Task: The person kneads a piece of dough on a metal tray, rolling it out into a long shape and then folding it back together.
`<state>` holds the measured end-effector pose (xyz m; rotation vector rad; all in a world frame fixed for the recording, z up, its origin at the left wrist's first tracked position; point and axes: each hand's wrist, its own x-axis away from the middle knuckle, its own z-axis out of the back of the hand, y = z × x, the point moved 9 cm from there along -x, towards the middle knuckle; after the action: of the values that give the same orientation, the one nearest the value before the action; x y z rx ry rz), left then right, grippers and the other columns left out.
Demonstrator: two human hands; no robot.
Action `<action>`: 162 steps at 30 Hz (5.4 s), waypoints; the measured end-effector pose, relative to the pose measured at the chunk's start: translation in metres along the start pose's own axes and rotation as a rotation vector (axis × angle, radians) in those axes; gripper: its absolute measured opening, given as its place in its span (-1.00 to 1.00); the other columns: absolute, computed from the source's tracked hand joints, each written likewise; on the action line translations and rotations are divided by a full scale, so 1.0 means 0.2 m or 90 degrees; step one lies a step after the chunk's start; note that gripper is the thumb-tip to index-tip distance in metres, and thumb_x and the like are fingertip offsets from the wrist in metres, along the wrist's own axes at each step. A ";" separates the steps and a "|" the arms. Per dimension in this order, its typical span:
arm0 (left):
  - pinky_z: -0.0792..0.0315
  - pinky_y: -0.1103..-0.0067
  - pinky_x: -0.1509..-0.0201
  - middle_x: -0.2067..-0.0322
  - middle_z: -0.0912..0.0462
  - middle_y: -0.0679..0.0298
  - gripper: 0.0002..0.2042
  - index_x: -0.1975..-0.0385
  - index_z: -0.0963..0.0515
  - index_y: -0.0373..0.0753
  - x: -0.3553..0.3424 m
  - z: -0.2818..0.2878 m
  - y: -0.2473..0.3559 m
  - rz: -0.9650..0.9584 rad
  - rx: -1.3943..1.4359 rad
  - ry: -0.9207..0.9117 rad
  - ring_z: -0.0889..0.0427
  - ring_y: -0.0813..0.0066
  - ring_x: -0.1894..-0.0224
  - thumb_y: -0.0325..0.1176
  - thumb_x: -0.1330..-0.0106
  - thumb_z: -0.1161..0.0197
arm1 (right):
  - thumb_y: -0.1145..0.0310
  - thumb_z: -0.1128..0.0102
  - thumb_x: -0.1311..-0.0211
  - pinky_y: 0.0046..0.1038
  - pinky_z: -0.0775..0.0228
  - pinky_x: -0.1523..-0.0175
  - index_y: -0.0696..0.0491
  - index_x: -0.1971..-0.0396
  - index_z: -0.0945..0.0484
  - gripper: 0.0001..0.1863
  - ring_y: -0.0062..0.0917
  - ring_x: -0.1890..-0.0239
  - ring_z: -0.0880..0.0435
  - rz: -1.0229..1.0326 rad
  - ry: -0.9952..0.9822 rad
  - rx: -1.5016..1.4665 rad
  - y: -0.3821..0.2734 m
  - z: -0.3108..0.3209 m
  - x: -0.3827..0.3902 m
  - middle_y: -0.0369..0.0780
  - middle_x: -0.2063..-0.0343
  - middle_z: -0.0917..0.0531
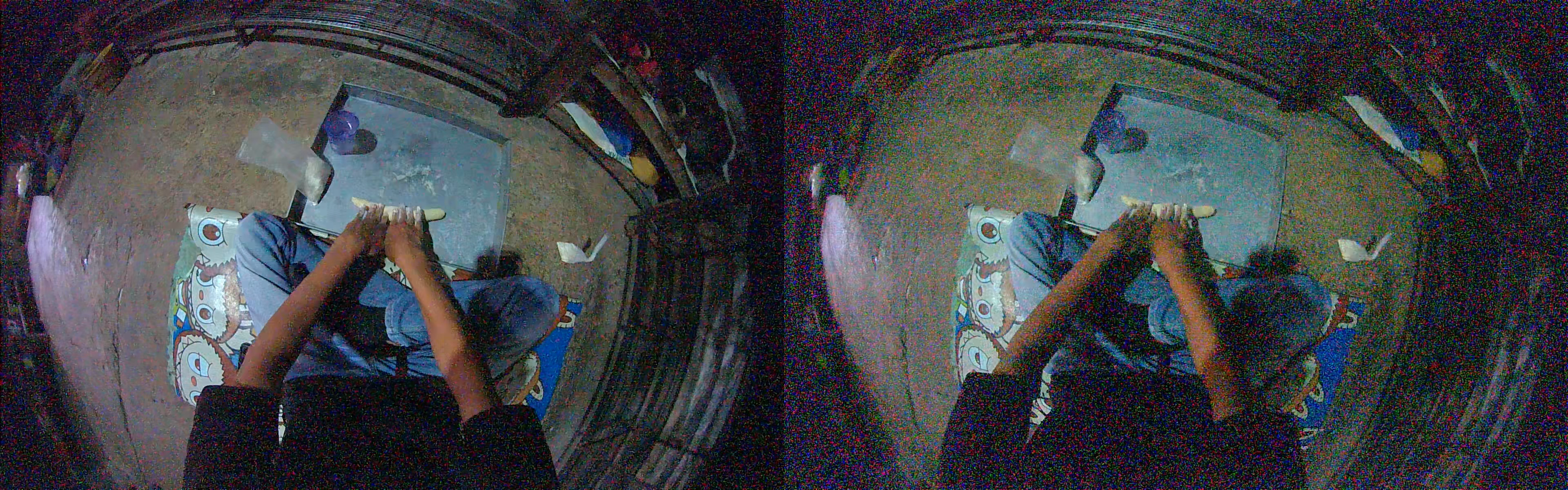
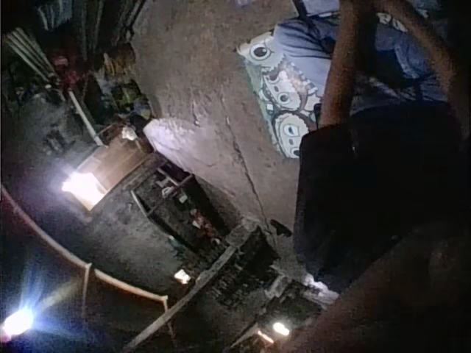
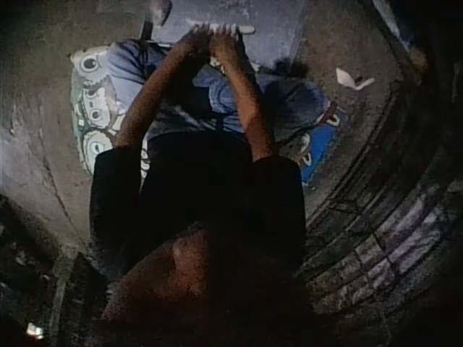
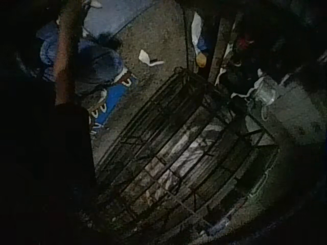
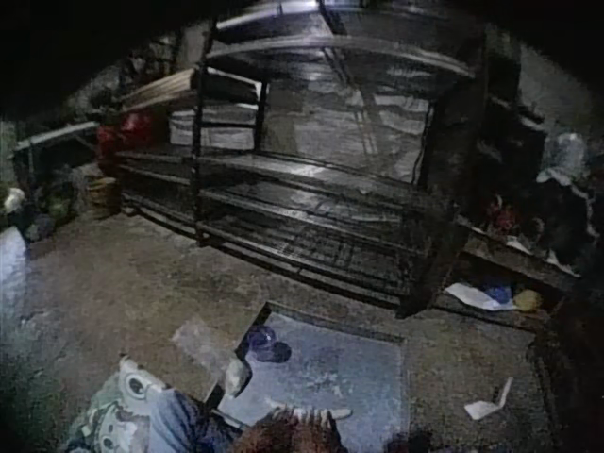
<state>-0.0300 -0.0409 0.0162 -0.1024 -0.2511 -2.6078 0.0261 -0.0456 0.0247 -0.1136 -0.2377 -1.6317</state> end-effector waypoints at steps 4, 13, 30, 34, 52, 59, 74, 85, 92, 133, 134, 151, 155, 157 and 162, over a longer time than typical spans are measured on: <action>0.13 0.23 -0.38 -0.27 -0.06 -0.08 -0.38 -0.20 -0.14 -0.35 0.00 -0.11 -0.02 -0.032 -0.092 0.060 0.01 0.05 -0.34 -0.12 -0.17 0.02 | 0.27 0.13 -0.16 -0.05 0.39 -0.37 0.16 -0.21 -0.17 -0.41 -0.18 -0.32 -0.06 0.018 -0.058 0.013 -0.03 0.03 0.03 -0.02 -0.23 -0.21; 0.17 0.27 -0.39 -0.30 0.04 -0.08 -0.33 -0.23 -0.07 -0.40 -0.17 -0.12 -0.06 0.053 -0.018 0.070 0.07 0.06 -0.36 -0.10 -0.19 0.03 | 0.15 0.07 -0.17 -0.06 0.42 -0.38 0.15 -0.31 0.18 -0.20 -0.23 -0.40 0.29 0.042 -0.042 -0.078 0.09 -0.05 -0.06 -0.08 -0.35 0.21; 0.24 0.31 -0.41 -0.32 0.10 -0.06 -0.30 -0.26 0.02 -0.44 -0.40 -0.12 -0.14 0.043 -0.047 -0.107 0.15 0.11 -0.38 -0.19 -0.17 -0.03 | 0.19 0.01 -0.09 -0.05 0.58 -0.37 0.15 -0.32 0.30 -0.10 -0.23 -0.40 0.45 0.010 -0.205 -0.073 0.16 -0.07 -0.25 -0.11 -0.36 0.31; 0.22 0.33 -0.41 -0.31 0.07 -0.07 -0.27 -0.24 -0.02 -0.46 -0.39 -0.06 -0.10 0.048 0.008 -0.095 0.12 0.12 -0.38 -0.19 -0.11 -0.09 | 0.12 0.02 -0.10 -0.01 0.51 -0.36 0.16 -0.31 0.29 -0.09 -0.19 -0.39 0.42 0.032 -0.087 -0.046 0.22 -0.16 -0.24 -0.08 -0.36 0.30; 0.07 0.28 -0.37 -0.23 -0.08 -0.17 -0.41 -0.20 -0.10 -0.46 -0.23 -0.08 -0.04 0.050 0.033 0.020 -0.04 -0.01 -0.32 -0.19 -0.23 0.10 | 0.22 0.21 -0.22 -0.02 0.35 -0.37 0.16 -0.30 0.14 -0.31 -0.18 -0.39 0.20 0.053 -0.095 -0.092 0.14 -0.15 -0.11 -0.06 -0.34 0.14; 0.03 0.25 -0.35 -0.23 -0.14 -0.12 -0.42 -0.17 -0.17 -0.40 -0.05 -0.08 0.02 -0.013 -0.070 0.141 -0.09 0.01 -0.30 -0.17 -0.20 0.06 | 0.19 0.01 -0.14 -0.03 0.36 -0.37 0.19 -0.28 0.08 -0.23 -0.19 -0.38 0.12 0.035 -0.086 -0.091 0.05 -0.02 0.00 -0.02 -0.32 0.03; 0.09 0.21 -0.36 -0.20 -0.23 -0.05 -0.50 -0.11 -0.30 -0.33 -0.06 0.05 0.07 0.032 -0.095 -0.002 -0.15 0.05 -0.28 -0.11 -0.27 0.11 | 0.24 0.12 -0.20 0.00 0.33 -0.36 0.13 -0.29 0.05 -0.32 -0.29 -0.39 0.17 0.043 -0.107 -0.147 0.11 0.00 0.07 -0.11 -0.34 0.05; 0.14 0.31 -0.39 -0.27 -0.10 -0.02 -0.34 -0.21 -0.13 -0.40 -0.23 -0.02 -0.05 0.059 0.047 -0.021 -0.04 0.07 -0.33 -0.05 -0.21 0.02 | 0.32 0.12 -0.13 0.00 0.35 -0.36 0.13 -0.31 0.13 -0.27 -0.27 -0.39 0.17 0.027 -0.048 -0.142 0.16 -0.03 -0.11 -0.09 -0.34 0.09; 0.16 0.32 -0.40 -0.28 -0.06 -0.03 -0.25 -0.25 -0.04 -0.38 -0.32 -0.10 -0.11 0.034 0.006 -0.044 -0.02 0.10 -0.34 0.01 -0.16 -0.04 | 0.34 0.12 -0.12 0.00 0.36 -0.37 0.12 -0.30 0.11 -0.28 -0.26 -0.39 0.17 0.016 -0.053 -0.077 0.18 -0.07 -0.18 -0.09 -0.34 0.09; -0.14 0.30 -0.24 0.23 -0.61 0.13 -0.79 0.28 -0.55 -0.20 -0.22 0.24 -0.09 0.056 0.074 0.159 -0.57 0.22 0.13 -0.31 -0.14 -0.08 | 0.48 -0.19 0.11 -0.27 -0.31 -0.02 0.06 0.25 -0.61 -0.69 -0.28 0.09 -0.53 0.029 0.071 -0.264 0.38 0.05 -0.21 -0.11 0.19 -0.59; -0.16 0.29 -0.22 0.30 -0.62 0.14 -0.82 0.35 -0.55 -0.19 -0.22 0.25 -0.10 0.046 0.073 0.210 -0.58 0.22 0.18 -0.30 -0.12 -0.10 | 0.47 -0.19 0.11 -0.27 -0.34 0.01 0.05 0.28 -0.62 -0.71 -0.28 0.15 -0.57 0.011 0.048 -0.304 0.41 0.04 -0.23 -0.12 0.25 -0.62; -0.43 0.30 0.08 0.26 -0.56 0.02 -0.75 0.25 -0.53 -0.19 -0.46 0.32 -0.28 0.081 0.256 0.196 -0.52 0.03 0.15 -0.35 -0.02 -0.15 | 0.27 0.04 -0.19 -0.16 0.27 -0.38 0.28 -0.23 -0.02 -0.33 -0.10 -0.35 0.06 0.069 0.196 -0.176 0.26 0.13 -0.16 0.05 -0.27 -0.08; -0.19 0.32 -0.23 -0.07 -0.34 -0.05 -0.53 -0.09 -0.27 -0.31 -0.34 0.26 -0.14 0.047 0.224 0.253 -0.31 0.04 -0.14 -0.30 -0.16 -0.06 | 0.32 0.06 -0.14 -0.14 0.33 -0.39 0.25 -0.25 0.02 -0.31 -0.14 -0.37 0.18 0.051 0.141 -0.166 0.30 0.05 -0.24 -0.01 -0.31 0.02; 0.14 0.33 -0.40 -0.27 -0.08 0.02 -0.42 -0.25 -0.03 -0.37 -0.34 0.21 -0.12 0.028 0.180 0.183 -0.02 0.14 -0.34 -0.20 -0.29 0.07 | 0.36 0.10 -0.14 -0.09 0.36 -0.38 0.18 -0.27 0.01 -0.33 -0.16 -0.39 0.22 0.051 0.145 -0.202 0.31 0.03 -0.28 -0.08 -0.33 0.06; 0.15 0.31 -0.40 -0.28 -0.08 0.07 -0.48 -0.26 -0.06 -0.28 -0.50 0.11 -0.24 0.047 0.146 0.240 -0.01 0.17 -0.34 -0.15 -0.36 0.20 | 0.31 0.19 -0.26 -0.06 0.36 -0.37 0.09 -0.27 -0.04 -0.43 -0.18 -0.39 0.21 0.031 0.074 -0.272 0.39 -0.03 -0.42 -0.13 -0.34 0.05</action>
<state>0.0333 0.0541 0.0174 0.4470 -0.3975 -2.4439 0.1099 0.0303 0.0075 -0.3446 0.2046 -1.6142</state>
